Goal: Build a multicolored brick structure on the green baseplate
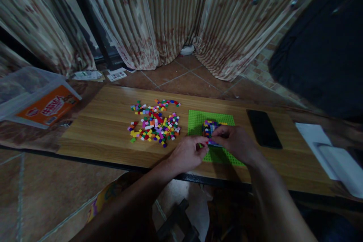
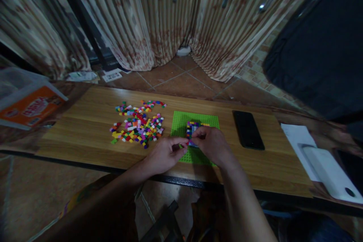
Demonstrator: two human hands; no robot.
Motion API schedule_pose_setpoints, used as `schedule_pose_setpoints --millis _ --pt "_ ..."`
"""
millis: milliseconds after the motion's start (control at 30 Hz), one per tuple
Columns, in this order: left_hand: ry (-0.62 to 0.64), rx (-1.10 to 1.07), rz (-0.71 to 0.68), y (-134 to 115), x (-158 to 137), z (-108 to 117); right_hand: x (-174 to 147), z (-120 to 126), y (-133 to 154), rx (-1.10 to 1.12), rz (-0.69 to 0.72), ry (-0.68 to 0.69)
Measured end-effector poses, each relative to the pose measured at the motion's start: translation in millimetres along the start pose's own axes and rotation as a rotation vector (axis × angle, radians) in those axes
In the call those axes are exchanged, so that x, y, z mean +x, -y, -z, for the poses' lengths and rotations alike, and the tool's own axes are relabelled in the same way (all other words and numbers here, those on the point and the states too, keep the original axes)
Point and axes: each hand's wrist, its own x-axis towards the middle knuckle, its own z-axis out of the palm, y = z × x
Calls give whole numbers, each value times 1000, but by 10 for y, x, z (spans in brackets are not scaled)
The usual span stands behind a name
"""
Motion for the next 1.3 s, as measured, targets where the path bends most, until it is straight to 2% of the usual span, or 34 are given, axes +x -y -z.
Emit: schedule_pose_setpoints --millis 733,867,967,1033,1133,1200,1300 --pt "36 36 30 -28 -20 14 18 6 47 -80 -47 28" --pt "9 43 24 -33 -31 41 4 -38 59 5 1 -56" --pt "-92 -19 33 21 1 158 -11 -164 123 155 89 -164" --pt "-224 -95 58 91 42 310 -25 -283 212 173 177 -190" --pt "-489 -209 85 209 98 609 -39 -493 378 91 301 -121" --pt "-623 -256 92 272 112 791 -32 -640 471 66 338 -83" --pt "-700 -275 112 323 94 950 8 -841 553 24 309 -55"
